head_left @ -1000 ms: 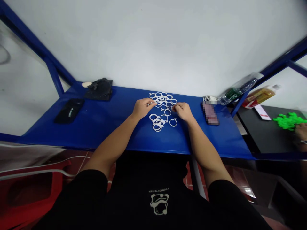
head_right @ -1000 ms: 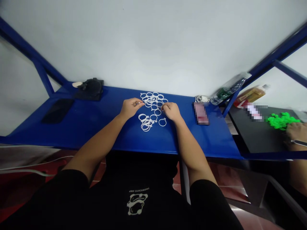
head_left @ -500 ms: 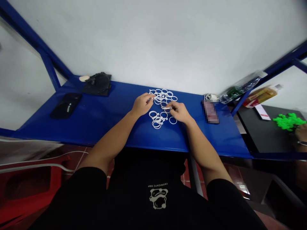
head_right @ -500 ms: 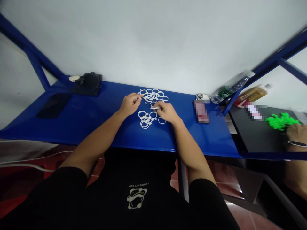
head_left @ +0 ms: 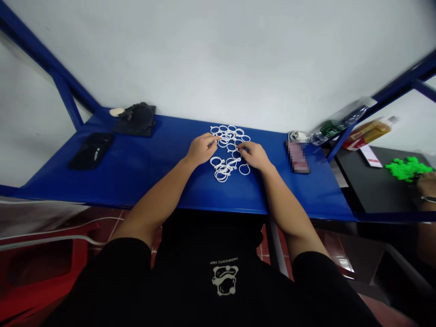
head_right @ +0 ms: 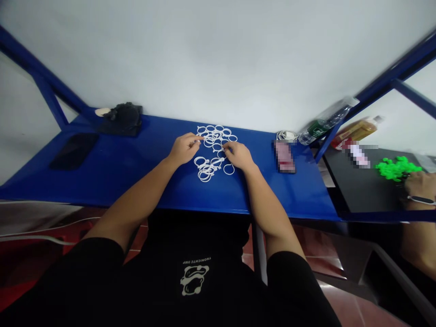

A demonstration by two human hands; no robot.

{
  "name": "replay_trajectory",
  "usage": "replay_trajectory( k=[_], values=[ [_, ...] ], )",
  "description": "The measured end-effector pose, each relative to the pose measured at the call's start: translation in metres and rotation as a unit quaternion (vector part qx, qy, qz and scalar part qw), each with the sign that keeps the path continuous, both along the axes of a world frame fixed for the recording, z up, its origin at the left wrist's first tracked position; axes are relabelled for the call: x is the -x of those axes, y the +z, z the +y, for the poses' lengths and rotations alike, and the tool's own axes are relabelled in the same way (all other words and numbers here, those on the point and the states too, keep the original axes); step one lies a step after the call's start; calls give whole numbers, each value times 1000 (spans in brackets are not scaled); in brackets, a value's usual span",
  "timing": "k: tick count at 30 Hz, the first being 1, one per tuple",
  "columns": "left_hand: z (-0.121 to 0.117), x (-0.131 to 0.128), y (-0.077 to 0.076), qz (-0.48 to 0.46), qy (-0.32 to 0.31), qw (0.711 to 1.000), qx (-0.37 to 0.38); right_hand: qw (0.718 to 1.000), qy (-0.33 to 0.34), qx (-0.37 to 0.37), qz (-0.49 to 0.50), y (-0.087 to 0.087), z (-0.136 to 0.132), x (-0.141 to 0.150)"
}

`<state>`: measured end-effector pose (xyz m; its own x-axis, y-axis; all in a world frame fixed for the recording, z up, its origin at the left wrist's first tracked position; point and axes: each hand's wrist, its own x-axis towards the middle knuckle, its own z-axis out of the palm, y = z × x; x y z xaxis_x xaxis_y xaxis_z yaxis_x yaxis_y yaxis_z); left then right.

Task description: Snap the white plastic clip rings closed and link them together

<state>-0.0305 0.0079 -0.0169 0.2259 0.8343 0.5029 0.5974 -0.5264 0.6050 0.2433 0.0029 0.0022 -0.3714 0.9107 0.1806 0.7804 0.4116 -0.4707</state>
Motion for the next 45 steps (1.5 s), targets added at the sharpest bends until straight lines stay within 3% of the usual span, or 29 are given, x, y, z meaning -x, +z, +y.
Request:
replay_trajectory(
  k=[5,10,19,25,31,38,45],
  values=[
    [-1,-1,2,3,-14,1000,8,998,-46,24,-28,-8,5,3],
    [-1,-1,0,18,-37,999,10,998,-48,22,-35,-10,6,3],
    [0,-4,-4,20,-88,995,30,994,-73,19,77,-22,16,-5],
    [-9,-7,-4,-1,-120,987,103,993,-81,15,86,-20,15,-3],
    [-14,-8,0,31,-148,985,89,989,-102,25,108,-16,11,0],
    [-12,-9,-3,65,-88,993,52,981,-112,5,158,-12,9,3],
    [-14,-14,3,76,-56,995,13,956,-116,42,265,-16,13,4]
  ],
)
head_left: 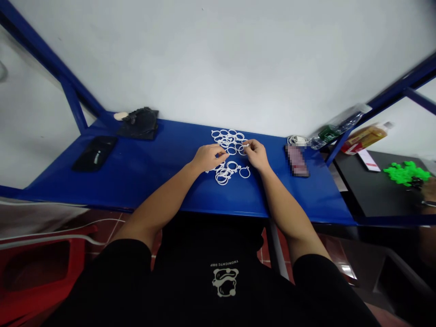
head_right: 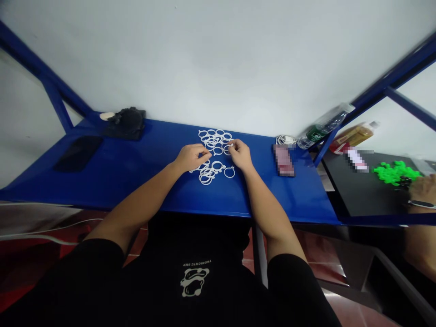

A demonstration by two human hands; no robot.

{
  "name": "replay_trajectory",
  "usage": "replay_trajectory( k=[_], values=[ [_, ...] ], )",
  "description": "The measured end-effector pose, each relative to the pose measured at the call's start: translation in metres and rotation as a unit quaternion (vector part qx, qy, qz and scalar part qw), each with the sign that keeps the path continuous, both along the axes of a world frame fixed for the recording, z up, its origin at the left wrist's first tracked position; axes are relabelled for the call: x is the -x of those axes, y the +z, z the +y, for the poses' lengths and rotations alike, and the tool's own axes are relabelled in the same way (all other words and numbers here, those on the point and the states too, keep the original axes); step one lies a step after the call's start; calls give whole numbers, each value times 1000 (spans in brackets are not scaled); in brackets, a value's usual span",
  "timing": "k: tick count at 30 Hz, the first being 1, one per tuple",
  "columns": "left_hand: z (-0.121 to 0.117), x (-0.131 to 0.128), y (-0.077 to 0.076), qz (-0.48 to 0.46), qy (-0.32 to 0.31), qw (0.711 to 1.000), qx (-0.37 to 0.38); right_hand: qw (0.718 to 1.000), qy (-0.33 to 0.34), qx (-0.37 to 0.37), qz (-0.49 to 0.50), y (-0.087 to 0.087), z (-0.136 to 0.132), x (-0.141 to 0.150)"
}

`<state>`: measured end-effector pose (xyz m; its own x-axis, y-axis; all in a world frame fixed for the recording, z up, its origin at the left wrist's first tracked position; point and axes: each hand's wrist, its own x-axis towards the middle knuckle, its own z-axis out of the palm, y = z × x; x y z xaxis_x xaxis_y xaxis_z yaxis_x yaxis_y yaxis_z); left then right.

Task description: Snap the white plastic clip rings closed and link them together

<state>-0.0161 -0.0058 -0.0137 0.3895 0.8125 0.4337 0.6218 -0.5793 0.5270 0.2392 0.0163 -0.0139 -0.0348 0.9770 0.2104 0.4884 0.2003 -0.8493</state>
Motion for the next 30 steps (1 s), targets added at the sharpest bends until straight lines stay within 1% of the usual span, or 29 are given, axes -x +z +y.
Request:
replay_trajectory(
  k=[3,8,10,13,17,20,24,27,30],
  values=[
    [3,-7,2,-5,-4,1000,3,999,-1,6,35,-2,3,0],
    [7,-18,-3,75,-53,995,43,997,-3,16,80,-4,5,0],
    [7,-18,-5,97,-61,992,55,996,-3,22,85,-4,4,0],
    [5,-16,-6,108,-66,990,54,996,-3,25,81,-4,3,0],
    [3,-13,-6,106,-48,992,46,998,6,22,66,-5,2,1],
    [2,-11,-5,91,-28,995,36,999,15,23,33,-6,1,2],
    [1,-8,-4,61,-12,996,62,999,29,16,-8,-6,-1,3],
    [2,-8,-6,85,-13,993,80,999,34,10,-8,-5,-3,4],
    [4,-8,-11,105,-9,991,76,999,41,8,-6,-3,-4,5]
  ],
)
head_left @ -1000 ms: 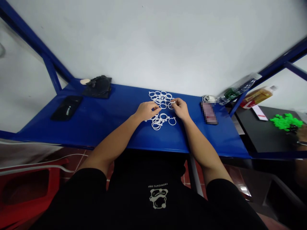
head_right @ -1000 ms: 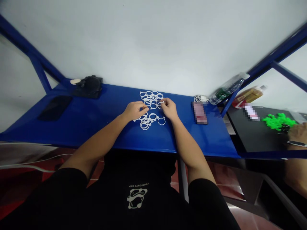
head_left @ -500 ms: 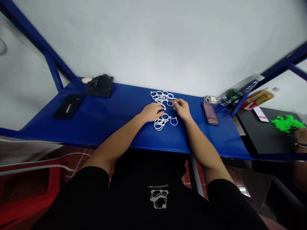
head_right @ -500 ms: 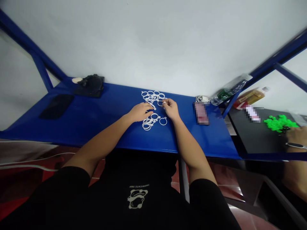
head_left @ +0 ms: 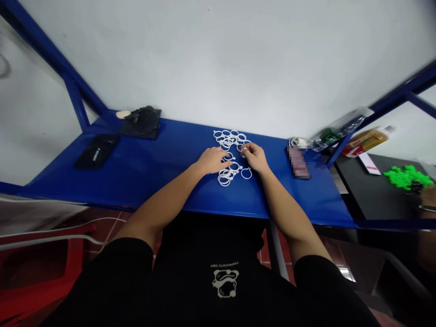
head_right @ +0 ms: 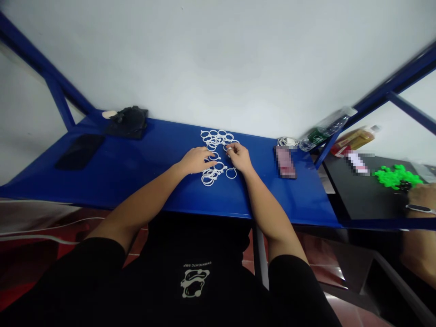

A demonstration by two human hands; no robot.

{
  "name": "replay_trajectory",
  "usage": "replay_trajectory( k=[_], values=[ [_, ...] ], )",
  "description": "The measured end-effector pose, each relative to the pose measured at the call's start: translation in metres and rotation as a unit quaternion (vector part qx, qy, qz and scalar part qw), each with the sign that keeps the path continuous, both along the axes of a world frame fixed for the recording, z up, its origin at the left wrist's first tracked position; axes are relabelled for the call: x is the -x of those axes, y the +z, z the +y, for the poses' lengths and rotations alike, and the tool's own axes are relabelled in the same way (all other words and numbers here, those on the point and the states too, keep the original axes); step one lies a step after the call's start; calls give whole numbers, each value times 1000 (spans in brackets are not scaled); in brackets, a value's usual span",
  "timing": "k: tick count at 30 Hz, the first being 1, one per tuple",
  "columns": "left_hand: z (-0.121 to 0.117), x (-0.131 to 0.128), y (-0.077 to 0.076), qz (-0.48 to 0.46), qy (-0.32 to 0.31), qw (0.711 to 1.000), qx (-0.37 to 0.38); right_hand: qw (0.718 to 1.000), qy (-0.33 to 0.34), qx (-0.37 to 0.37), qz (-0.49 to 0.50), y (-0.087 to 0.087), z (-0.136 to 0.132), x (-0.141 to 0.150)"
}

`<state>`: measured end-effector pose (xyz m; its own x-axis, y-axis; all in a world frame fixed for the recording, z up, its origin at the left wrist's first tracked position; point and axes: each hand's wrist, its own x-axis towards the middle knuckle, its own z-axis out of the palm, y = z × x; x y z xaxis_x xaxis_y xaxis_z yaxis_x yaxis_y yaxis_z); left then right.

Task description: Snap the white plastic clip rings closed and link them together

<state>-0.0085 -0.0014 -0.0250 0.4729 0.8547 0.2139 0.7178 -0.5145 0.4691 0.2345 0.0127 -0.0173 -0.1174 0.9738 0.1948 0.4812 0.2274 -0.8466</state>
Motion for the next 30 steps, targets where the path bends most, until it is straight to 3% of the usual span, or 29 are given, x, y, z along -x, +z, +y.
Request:
replay_trajectory(
  k=[8,18,25,30],
  values=[
    [2,5,-2,-2,40,998,-42,1000,-16,-11,-11,5,-2,1],
    [-3,5,-1,36,27,996,-77,1000,-23,-2,19,7,-2,0],
    [-2,6,6,-14,54,996,-72,999,-35,-24,13,6,0,-4],
    [-2,7,14,-124,95,981,-112,999,-26,-23,22,2,2,-5]
  ],
)
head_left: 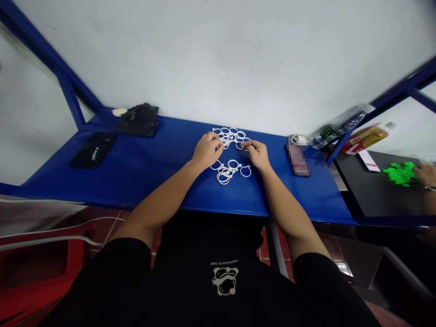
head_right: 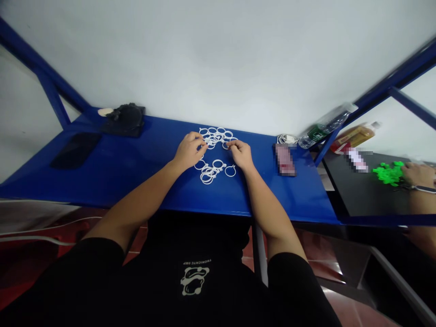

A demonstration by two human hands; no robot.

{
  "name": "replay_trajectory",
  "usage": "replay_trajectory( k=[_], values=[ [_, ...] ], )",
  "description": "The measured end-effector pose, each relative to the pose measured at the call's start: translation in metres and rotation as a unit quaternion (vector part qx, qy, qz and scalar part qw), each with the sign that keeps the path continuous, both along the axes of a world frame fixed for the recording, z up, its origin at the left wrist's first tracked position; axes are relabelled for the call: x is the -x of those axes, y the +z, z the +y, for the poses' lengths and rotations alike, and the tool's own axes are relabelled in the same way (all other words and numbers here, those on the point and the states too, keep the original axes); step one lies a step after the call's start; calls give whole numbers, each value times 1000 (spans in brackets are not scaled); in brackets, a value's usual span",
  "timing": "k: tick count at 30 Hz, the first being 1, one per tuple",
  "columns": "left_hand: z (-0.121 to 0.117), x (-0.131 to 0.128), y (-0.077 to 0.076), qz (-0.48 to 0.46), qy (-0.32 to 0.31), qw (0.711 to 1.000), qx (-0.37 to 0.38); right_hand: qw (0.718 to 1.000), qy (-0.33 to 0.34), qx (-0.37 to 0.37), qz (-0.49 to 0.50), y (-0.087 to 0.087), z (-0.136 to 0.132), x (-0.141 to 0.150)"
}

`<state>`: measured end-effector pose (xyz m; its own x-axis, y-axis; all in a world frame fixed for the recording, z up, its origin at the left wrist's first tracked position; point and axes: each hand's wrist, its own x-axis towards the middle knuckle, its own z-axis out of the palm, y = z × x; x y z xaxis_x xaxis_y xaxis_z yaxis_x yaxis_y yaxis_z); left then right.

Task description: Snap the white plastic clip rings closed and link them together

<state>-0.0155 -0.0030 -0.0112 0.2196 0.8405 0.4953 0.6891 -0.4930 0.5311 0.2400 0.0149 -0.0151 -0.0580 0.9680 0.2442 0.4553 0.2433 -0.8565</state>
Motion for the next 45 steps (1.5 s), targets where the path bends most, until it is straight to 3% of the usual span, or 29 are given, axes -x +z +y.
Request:
replay_trajectory(
  k=[6,14,25,30,38,45],
  values=[
    [4,-3,-6,-134,12,988,75,1000,3,0,-20,0,1,0],
    [18,-6,-24,-305,-13,951,38,999,32,-41,-1,4,-2,-1],
    [23,-3,-14,-424,-5,899,113,991,89,-95,-35,1,-6,1],
    [21,-2,-13,-446,-17,884,138,976,154,-87,-127,4,-15,5],
    [19,-2,-10,-462,-23,875,139,965,24,-99,-242,-1,4,-19],
    [20,-3,-10,-438,-6,893,108,936,20,0,-351,8,1,-17]
  ],
)
